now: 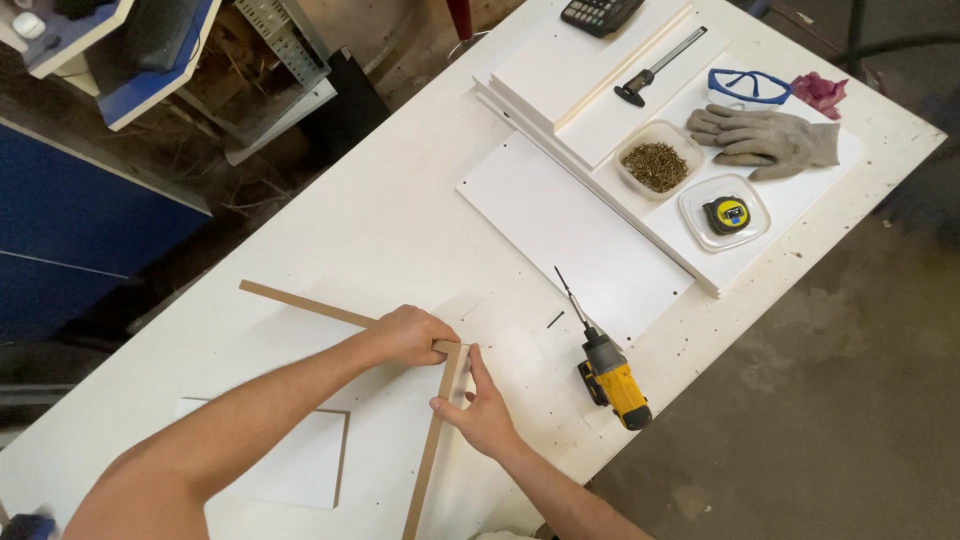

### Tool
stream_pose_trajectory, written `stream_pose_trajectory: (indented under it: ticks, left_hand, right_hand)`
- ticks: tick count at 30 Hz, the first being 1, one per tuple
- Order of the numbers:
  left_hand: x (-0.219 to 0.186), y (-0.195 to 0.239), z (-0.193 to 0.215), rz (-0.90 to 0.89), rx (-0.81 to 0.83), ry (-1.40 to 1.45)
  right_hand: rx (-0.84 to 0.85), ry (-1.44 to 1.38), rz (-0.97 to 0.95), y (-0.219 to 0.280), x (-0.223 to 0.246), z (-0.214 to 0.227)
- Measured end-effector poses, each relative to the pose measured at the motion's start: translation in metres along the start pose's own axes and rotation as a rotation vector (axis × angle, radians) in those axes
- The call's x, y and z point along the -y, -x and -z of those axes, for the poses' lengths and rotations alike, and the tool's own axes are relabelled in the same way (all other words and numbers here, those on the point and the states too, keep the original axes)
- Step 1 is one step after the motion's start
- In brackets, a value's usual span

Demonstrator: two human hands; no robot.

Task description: Assembling a drawer frame by positioning wooden panels and fastening them with screws using a power drill.

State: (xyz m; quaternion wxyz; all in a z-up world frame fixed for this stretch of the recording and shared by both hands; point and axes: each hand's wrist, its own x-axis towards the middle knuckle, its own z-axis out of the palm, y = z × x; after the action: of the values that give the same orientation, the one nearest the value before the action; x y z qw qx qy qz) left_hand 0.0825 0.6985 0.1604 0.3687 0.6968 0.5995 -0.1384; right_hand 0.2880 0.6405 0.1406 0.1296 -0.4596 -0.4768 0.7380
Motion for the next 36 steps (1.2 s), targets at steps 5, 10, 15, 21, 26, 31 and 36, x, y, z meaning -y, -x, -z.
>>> stream_pose_trajectory:
  ticks: [5, 10, 15, 21, 26, 31, 36]
  left_hand:
    - [-0.011, 0.007, 0.006, 0.036, -0.006, 0.066]
    - [-0.011, 0.007, 0.006, 0.05, -0.005, 0.111]
    - [-0.008, 0.007, 0.002, 0.023, -0.05, 0.086]
    - [0.006, -0.003, -0.008, -0.068, -0.063, 0.004]
    - [0.02, -0.013, -0.021, -0.148, -0.116, -0.009]
    - [0.016, -0.013, -0.016, -0.15, -0.091, -0.05]
    - [0.01, -0.009, -0.008, -0.103, -0.044, -0.01]
  right_hand:
    - [0.001, -0.053, -0.043, 0.002, -0.004, -0.002]
    - [-0.005, -0.075, -0.035, -0.001, -0.007, -0.008]
    - [-0.034, -0.041, -0.041, -0.002, -0.002, -0.009]
    - [-0.015, -0.019, -0.048, 0.001, 0.003, -0.007]
    - [0.003, -0.034, -0.035, 0.004, 0.01, -0.005]
    - [-0.006, -0.015, -0.078, 0.002, 0.008, -0.005]
    - [0.014, -0.008, -0.068, 0.003, 0.011, -0.005]
